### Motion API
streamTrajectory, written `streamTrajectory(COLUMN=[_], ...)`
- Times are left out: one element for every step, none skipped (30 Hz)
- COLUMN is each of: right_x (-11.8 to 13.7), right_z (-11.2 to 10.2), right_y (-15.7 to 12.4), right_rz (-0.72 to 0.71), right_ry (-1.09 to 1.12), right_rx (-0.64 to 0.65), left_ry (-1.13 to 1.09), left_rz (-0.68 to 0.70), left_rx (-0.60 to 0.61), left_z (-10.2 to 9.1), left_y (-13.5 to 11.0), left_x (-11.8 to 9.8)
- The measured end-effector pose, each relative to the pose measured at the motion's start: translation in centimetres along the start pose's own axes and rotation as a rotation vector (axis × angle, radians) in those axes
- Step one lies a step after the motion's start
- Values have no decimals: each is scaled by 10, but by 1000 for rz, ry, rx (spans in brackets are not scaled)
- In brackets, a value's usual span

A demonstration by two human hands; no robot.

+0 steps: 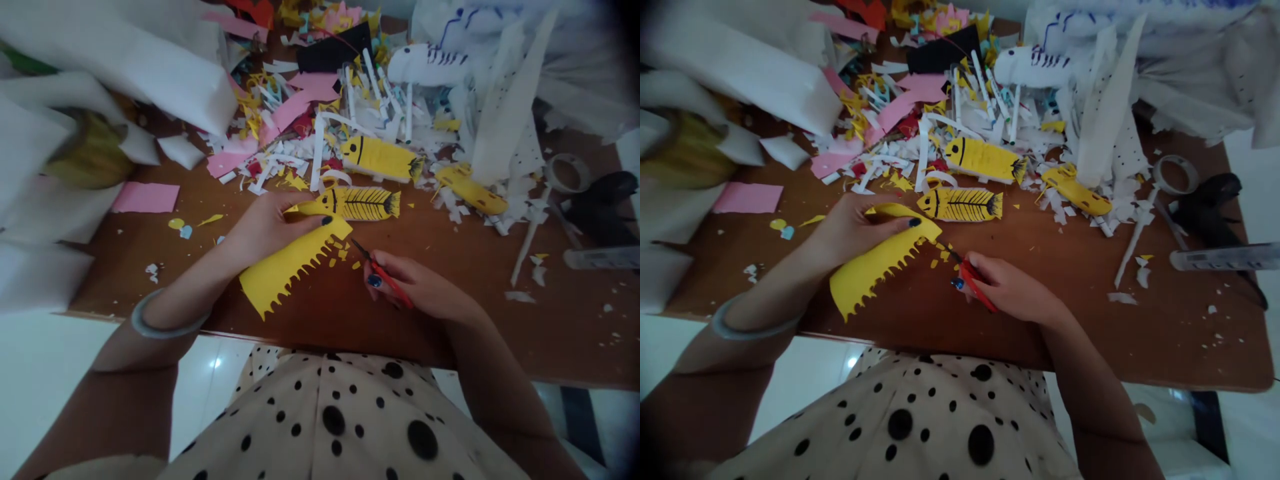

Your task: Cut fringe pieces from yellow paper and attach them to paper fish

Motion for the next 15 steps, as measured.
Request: streamTrajectory(right_x=[0, -1, -1, -2, -3, -3, -3, -3, -3, -3, -3, -3, -2, -2, -3], right_z=[-1, -1, -1, 0, 1, 1, 2, 3, 4, 4, 5, 6, 6, 7, 7], right_y=[0, 0, 0, 0, 0, 1, 1, 1, 2, 2, 3, 3, 3, 4, 4], right_rz=[5, 9, 10, 11, 11, 9, 3, -3, -6, -9, -13, -17, -21, -24, -25], right_ry=[-26, -39, -46, -51, -55, -54, -50, -43, -36, -28, -21, -15, -10, -3, 6], right_rx=[2, 8, 17, 24, 29, 30, 31, 33, 37, 41, 46, 50, 54, 55, 56], left_ry=[-9, -10, -5, 0, 3, 4, 2, -3, -9, -15, -19, -20, -18, -14, -11], left_rz=[-9, -23, -41, -56, -73, -89, -102, -110, -115, -121, -127, -133, -140, -146, -146], left_rx=[9, 25, 46, 59, 73, 77, 80, 86, 94, 102, 110, 112, 116, 113, 110], left_z=[0, 1, 2, 3, 4, 5, 6, 7, 8, 8, 9, 9, 9, 9, 8], left_y=[0, 0, -1, -1, -2, -3, -4, -4, -4, -5, -5, -5, -5, -5, -5], left_x=[0, 0, 0, 0, 0, 0, 0, 0, -1, 0, 0, 0, 0, 0, -1])
Point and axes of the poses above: each hand's wrist, its own y-axis towards the middle knuckle, its own z-axis out of the palm, x = y × z, the point moved 6 cm from there along y, towards the middle knuckle, and after that the axes turned 1 degree about -z, right-handed, at the moved point
